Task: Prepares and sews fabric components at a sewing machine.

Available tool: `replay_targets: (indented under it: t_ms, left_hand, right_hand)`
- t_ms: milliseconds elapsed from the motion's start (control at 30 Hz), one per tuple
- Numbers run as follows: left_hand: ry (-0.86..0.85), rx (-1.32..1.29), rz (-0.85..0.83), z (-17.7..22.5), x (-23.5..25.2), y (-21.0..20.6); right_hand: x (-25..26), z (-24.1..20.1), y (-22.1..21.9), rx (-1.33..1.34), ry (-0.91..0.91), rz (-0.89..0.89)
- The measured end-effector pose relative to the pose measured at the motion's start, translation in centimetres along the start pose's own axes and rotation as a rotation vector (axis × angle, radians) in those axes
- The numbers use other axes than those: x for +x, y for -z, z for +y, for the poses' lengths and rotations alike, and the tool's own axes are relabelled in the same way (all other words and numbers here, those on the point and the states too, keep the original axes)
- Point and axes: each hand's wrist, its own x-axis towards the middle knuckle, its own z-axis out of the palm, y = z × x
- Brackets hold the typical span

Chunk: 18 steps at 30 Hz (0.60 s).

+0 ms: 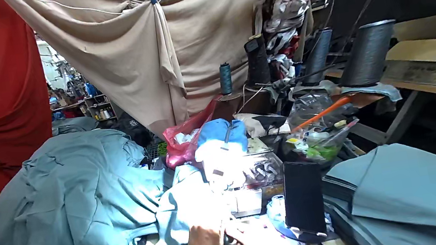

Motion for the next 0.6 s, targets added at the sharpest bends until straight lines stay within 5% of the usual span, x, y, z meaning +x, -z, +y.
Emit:
replay_targets:
  t_ms: [200,400,600]
  left_hand:
    - [0.089,-0.009,-0.084,0.7,1.0,-0.1]
    - [0.51,-0.179,-0.654,0.7,7.6,0.5]
    - [0.414,-0.235,-0.542,-1.3,6.6,3.4]
  right_hand:
    - [0.7,0.2,0.2,-0.063,0.06,-0.034]
    - [1.6,-1.6,-0.6,-0.067,0.01,0.051]
    - [0.9,-1.2,-0.1,-0.152,-0.041,-0.023]
